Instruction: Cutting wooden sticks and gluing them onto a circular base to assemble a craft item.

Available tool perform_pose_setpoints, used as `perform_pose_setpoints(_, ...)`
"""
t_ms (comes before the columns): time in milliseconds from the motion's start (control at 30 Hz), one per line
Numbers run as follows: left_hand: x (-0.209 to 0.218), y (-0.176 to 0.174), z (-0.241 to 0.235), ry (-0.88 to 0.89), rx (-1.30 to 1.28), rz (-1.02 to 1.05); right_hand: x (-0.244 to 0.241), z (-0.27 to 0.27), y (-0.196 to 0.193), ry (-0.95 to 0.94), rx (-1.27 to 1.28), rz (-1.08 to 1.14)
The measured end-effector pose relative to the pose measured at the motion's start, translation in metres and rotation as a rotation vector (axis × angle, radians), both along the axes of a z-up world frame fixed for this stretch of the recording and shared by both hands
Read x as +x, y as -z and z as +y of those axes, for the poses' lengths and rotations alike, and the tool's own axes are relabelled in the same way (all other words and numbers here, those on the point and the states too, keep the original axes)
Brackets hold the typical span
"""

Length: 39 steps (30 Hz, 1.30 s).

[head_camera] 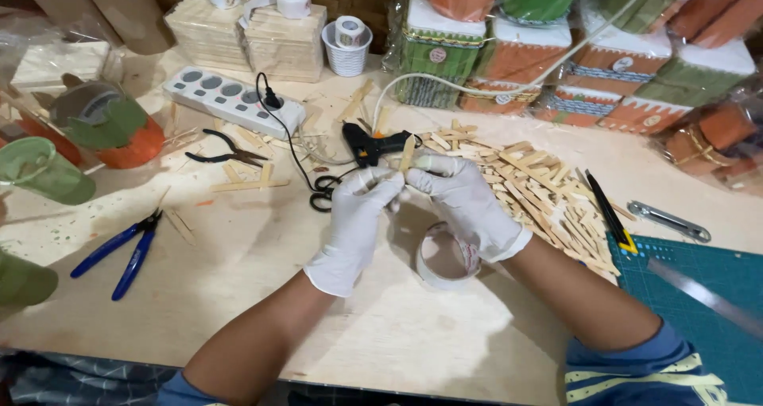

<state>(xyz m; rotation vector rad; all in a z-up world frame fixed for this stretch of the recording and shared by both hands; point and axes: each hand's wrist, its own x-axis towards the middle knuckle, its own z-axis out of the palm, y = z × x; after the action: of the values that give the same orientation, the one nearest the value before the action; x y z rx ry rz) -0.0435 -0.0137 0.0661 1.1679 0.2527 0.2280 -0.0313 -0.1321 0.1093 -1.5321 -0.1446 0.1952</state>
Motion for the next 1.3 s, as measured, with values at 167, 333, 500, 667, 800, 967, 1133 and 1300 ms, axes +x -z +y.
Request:
perform_pose_setpoints(167,-0.037,-0.023,-0.025,0.232,-0.015,-0.030,-0.050,-0.034,-0.028,0.126,0.220,0.085)
perform_pose_setpoints(333,-0.061,-0.045,-0.034,0.372,0.257,-0.071,-0.057,-0.097,-0.013,0.215,0.327,0.082)
perform_pose_setpoints(500,-0.079,-0.036,-0.028,0.566,1.107,-0.336,-0.063,-0.150,0.006,0.282,0.313,0.022)
perform_pose_setpoints(667,-0.081,-0.016,-0.036,0.433,1.496,-0.607,-0.055,-0.165,0.037,0.369,0.255,0.061)
perform_pose_setpoints(800,-0.070,0.009,-0.039,0.534,1.686,-0.576,-0.042,-0.172,0.059,0.384,0.211,0.121)
perform_pose_setpoints(967,-0.069,0.008,-0.056,0.431,1.512,-0.399,-0.065,-0.159,0.020,0.436,0.131,0.072)
perform_pose_setpoints(1133,-0.077,0.006,-0.063,0.439,1.077,-0.016,-0.078,-0.166,0.031,0.484,-0.027,0.094)
perform_pose_setpoints(1300,-0.092,-0.011,-0.071,0.530,0.649,0.207,-0.086,-0.163,0.038,0.203,-0.374,-0.928)
